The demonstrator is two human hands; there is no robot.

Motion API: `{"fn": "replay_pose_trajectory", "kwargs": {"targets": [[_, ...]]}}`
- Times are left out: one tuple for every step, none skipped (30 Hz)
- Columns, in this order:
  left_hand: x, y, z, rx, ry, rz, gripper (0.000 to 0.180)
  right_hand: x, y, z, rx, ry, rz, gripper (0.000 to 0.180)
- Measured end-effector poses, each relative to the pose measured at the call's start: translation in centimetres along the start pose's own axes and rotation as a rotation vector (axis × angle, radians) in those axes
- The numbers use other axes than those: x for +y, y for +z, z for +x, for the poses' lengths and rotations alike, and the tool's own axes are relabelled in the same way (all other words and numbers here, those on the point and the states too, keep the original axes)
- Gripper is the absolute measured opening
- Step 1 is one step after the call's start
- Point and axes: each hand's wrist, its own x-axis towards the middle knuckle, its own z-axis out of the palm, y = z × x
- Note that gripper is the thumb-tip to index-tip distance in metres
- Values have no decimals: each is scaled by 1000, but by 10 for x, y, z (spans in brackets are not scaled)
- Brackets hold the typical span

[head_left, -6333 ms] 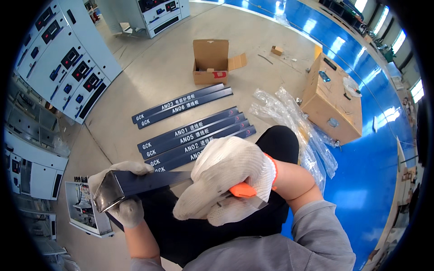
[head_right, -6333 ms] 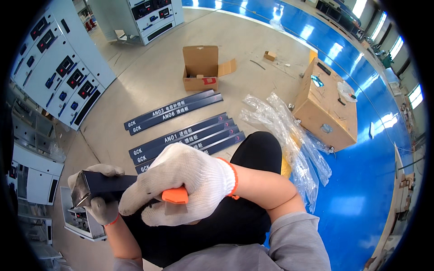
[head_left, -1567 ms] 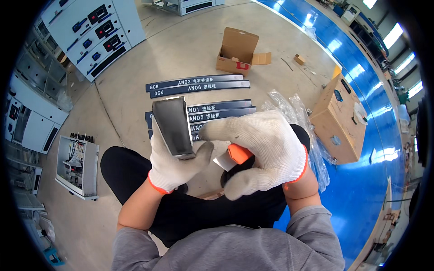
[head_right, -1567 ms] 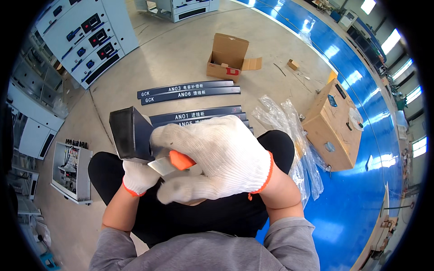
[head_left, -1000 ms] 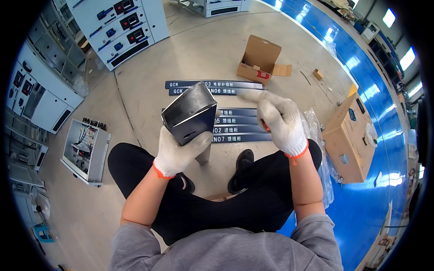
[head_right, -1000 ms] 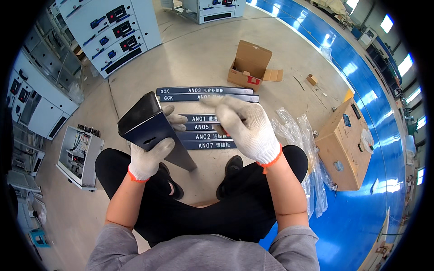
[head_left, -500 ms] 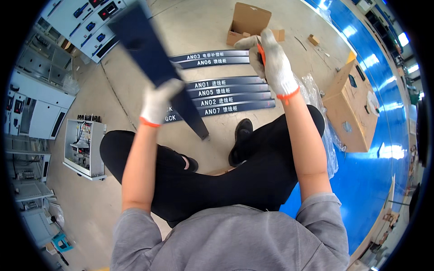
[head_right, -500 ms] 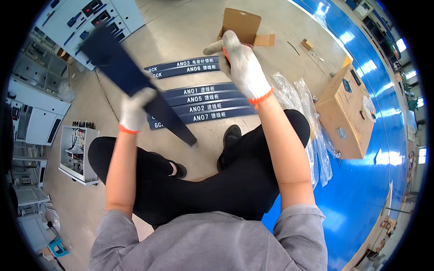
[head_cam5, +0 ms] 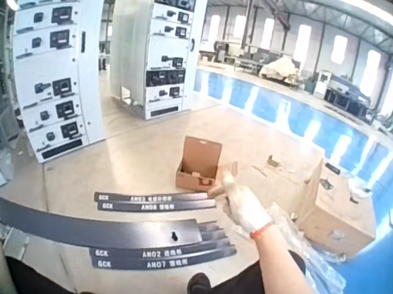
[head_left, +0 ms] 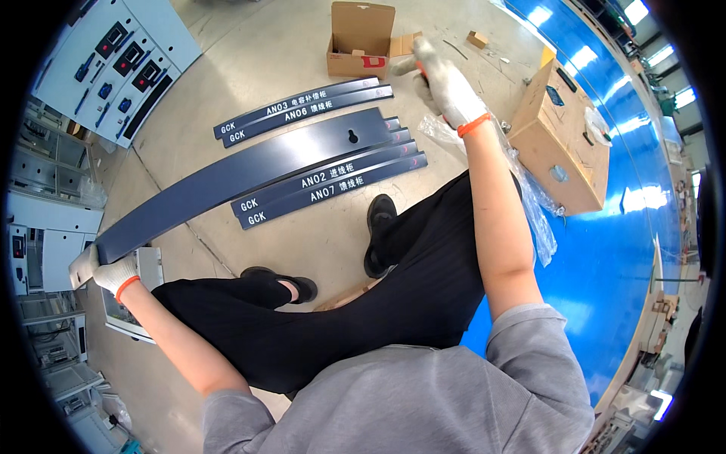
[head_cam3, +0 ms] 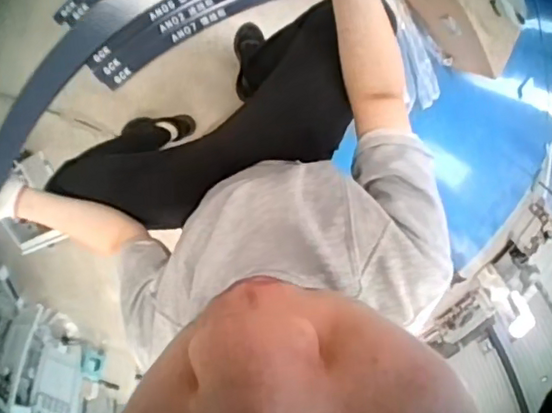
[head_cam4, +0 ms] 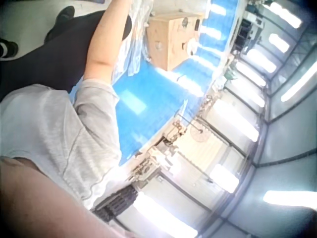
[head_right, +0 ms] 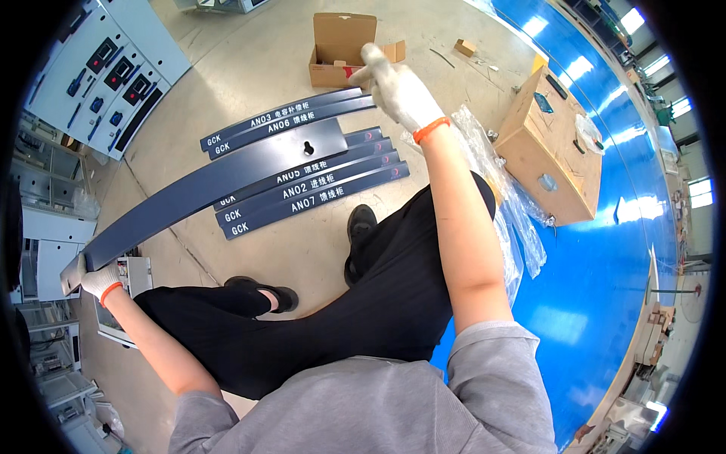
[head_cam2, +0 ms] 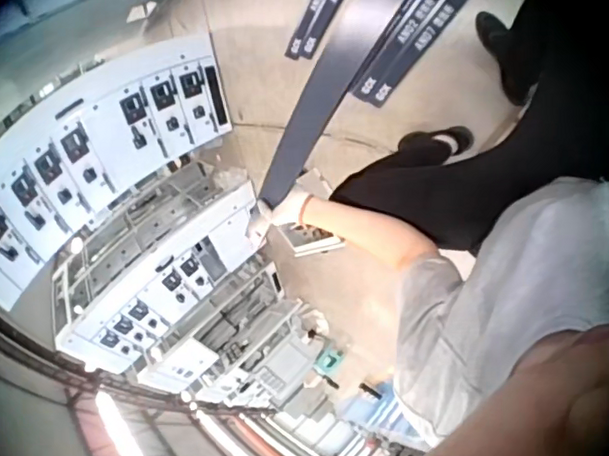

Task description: The person sits on the floor and uses a utility knife to scrape adhesive labels off the edges of several dark rectangular metal plates. They handle the plates one at a time, scraping each edge, then placing the plate back on the floor.

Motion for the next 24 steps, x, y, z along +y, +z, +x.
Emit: {"fn": "replay_pose_trajectory", "kwargs": {"targets": [[-1,-1,3,-3,-38,-7,33,-1,2,-1,-23,73,-32,83],[-2,-3,8,12,-35,-15,34,-3,2,-3,-154,125,47,81],[-4,-5,15,37,-39,-22,34,-3,8,-5,-182,104,166,78],[-6,-10,25,61,-61,-31,35,-4,11,-7,-193,115,268,77],[-9,-16,35,42,-78,-47,36,-5,14,-9,-242,154,538,77],[-11,-23,47,86,-77,-40,36,-7,19,-10,-298,214,804,78],[-15,-32,60,166,-77,-43,35,-9,16,-12,-486,162,1049,82],[-17,-39,73,165,-82,-31,34,-12,14,-13,-795,89,1219,87],[-25,-53,80,58,69,304,35,-15,16,-16,-810,20,1284,88],[-30,-63,87,-67,195,601,35,-18,17,-20,-858,-66,1357,90],[-33,-69,93,-128,294,858,35,-22,17,-20,-905,-146,1361,90],[-36,-71,97,-3,142,623,35,-26,17,-23,-985,-241,1372,90],[-39,-71,97,16,-6,311,36,-30,18,-26,-1060,-324,1399,90],[-41,-67,95,80,-92,157,36,-33,18,-31,-978,-402,1296,91],[-42,-61,88,113,-139,119,35,-35,18,-37,-890,-465,1212,91],[-43,-52,80,167,-177,70,33,-38,19,-43,-806,-535,1109,92],[-44,-44,68,182,-200,70,35,-40,17,-48,-721,-415,1058,74],[-46,-35,55,142,-214,78,35,-41,13,-54,-606,-362,870,58],[-50,-28,41,133,-228,82,35,-44,16,-56,-517,-396,764,53],[-52,-20,27,101,-278,55,35,-46,17,-58,-433,-433,656,48],[-58,-11,17,154,-232,126,45,-48,19,-59,-314,-477,534,45],[-62,-5,7,145,-207,110,44,-49,21,-60,-250,-484,571,43],[-70,0,-1,136,-181,93,43,-50,25,-60,-200,-519,610,42],[-73,5,-6,114,-155,72,42,-51,26,-60,-156,-542,635,40]]}}
